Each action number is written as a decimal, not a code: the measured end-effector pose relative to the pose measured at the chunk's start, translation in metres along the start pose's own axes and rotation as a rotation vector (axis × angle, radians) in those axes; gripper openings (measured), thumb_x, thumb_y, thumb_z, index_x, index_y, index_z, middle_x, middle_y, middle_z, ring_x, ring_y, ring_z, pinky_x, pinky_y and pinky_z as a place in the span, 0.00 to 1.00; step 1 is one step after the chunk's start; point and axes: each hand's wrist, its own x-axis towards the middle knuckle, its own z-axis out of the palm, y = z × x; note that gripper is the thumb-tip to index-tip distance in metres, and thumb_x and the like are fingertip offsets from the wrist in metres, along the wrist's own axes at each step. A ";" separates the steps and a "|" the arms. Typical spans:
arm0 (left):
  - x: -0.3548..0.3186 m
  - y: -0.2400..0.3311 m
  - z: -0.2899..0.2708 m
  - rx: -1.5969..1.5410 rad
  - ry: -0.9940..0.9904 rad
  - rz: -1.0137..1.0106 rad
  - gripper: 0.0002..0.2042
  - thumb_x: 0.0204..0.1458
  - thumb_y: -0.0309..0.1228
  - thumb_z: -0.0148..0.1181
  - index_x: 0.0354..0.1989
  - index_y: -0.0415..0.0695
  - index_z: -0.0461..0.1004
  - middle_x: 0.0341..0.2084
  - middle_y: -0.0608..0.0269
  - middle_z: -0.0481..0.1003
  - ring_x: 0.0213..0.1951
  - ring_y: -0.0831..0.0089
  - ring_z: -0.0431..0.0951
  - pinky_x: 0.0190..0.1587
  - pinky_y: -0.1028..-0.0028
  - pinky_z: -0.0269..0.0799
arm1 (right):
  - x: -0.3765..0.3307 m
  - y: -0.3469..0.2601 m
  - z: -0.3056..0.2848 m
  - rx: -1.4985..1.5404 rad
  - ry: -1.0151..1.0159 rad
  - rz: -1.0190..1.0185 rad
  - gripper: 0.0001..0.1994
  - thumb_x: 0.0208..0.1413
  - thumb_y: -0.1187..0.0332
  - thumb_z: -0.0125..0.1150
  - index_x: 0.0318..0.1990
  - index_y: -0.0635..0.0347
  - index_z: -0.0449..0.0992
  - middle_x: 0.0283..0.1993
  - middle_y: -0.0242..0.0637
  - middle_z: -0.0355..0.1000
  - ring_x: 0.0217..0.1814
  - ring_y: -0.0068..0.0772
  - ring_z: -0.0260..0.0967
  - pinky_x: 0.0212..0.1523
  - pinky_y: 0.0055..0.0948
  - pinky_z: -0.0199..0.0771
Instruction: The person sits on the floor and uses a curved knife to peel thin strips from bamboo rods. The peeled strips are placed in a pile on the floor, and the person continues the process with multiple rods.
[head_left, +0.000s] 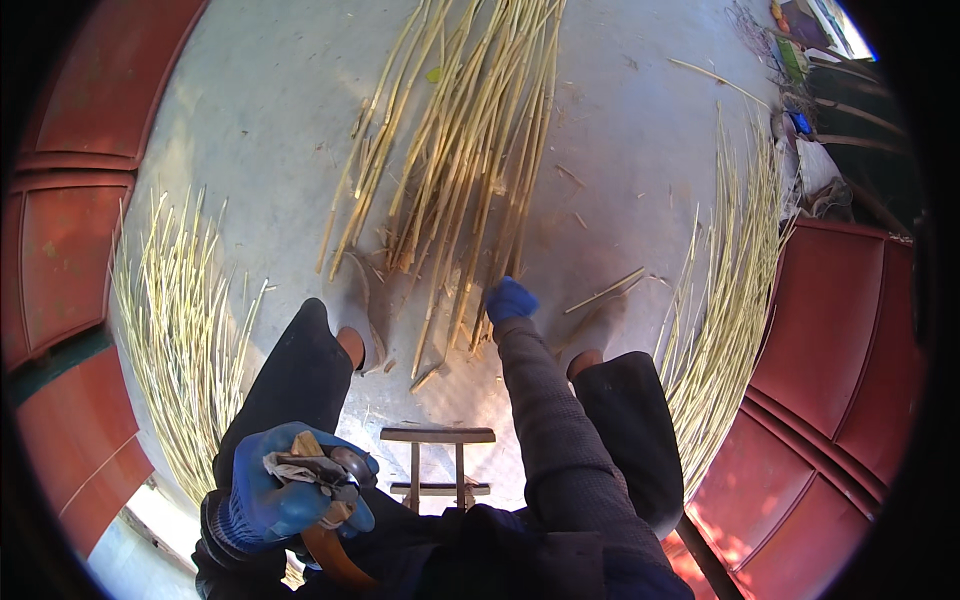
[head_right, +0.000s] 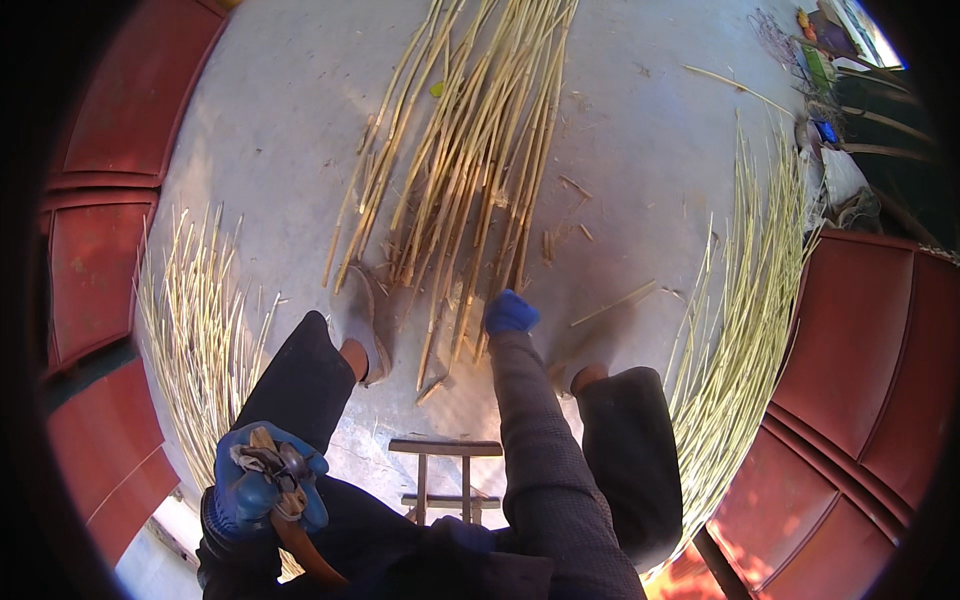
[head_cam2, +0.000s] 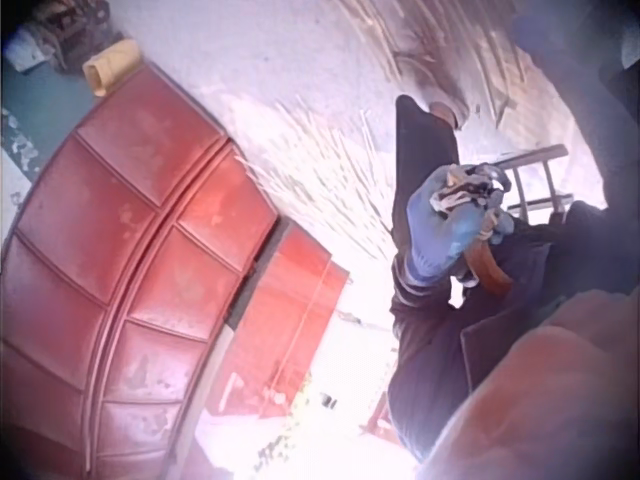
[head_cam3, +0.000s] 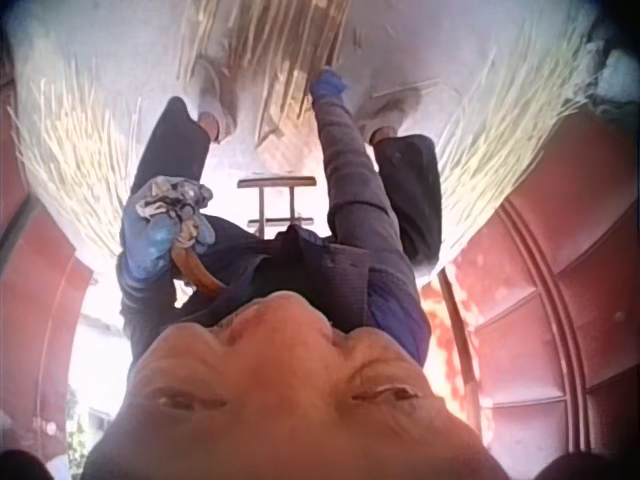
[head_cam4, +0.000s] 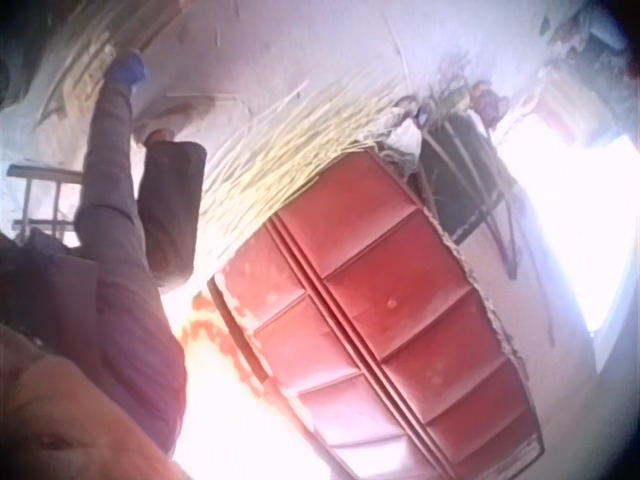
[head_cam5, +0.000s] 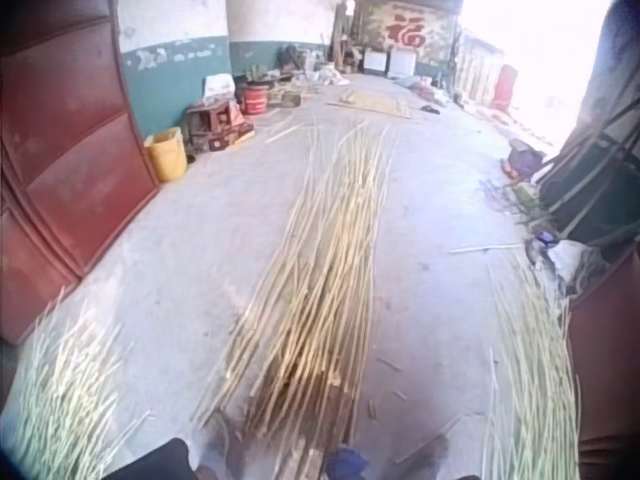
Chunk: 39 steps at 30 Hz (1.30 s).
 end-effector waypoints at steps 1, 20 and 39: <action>0.001 0.002 0.002 0.016 0.011 -0.012 0.31 0.55 0.40 0.73 0.52 0.23 0.67 0.44 0.35 0.78 0.36 0.50 0.86 0.39 0.58 0.86 | 0.003 0.005 0.000 0.010 -0.024 0.009 0.21 0.58 0.46 0.58 0.42 0.55 0.82 0.44 0.44 0.82 0.48 0.51 0.80 0.47 0.48 0.77; -0.009 -0.001 0.048 0.414 0.009 0.184 0.23 0.65 0.43 0.57 0.59 0.36 0.72 0.40 0.58 0.77 0.35 0.71 0.83 0.31 0.74 0.79 | -0.287 0.065 -0.196 1.244 -0.404 -0.417 0.17 0.66 0.59 0.63 0.51 0.65 0.79 0.39 0.37 0.80 0.38 0.26 0.77 0.38 0.25 0.76; 0.002 -0.020 0.036 0.408 -0.112 0.217 0.23 0.62 0.44 0.62 0.59 0.40 0.75 0.35 0.63 0.79 0.34 0.72 0.83 0.33 0.75 0.79 | -0.515 0.103 -0.229 1.269 -0.100 -0.302 0.12 0.64 0.68 0.60 0.49 0.68 0.78 0.32 0.36 0.78 0.35 0.24 0.75 0.39 0.21 0.72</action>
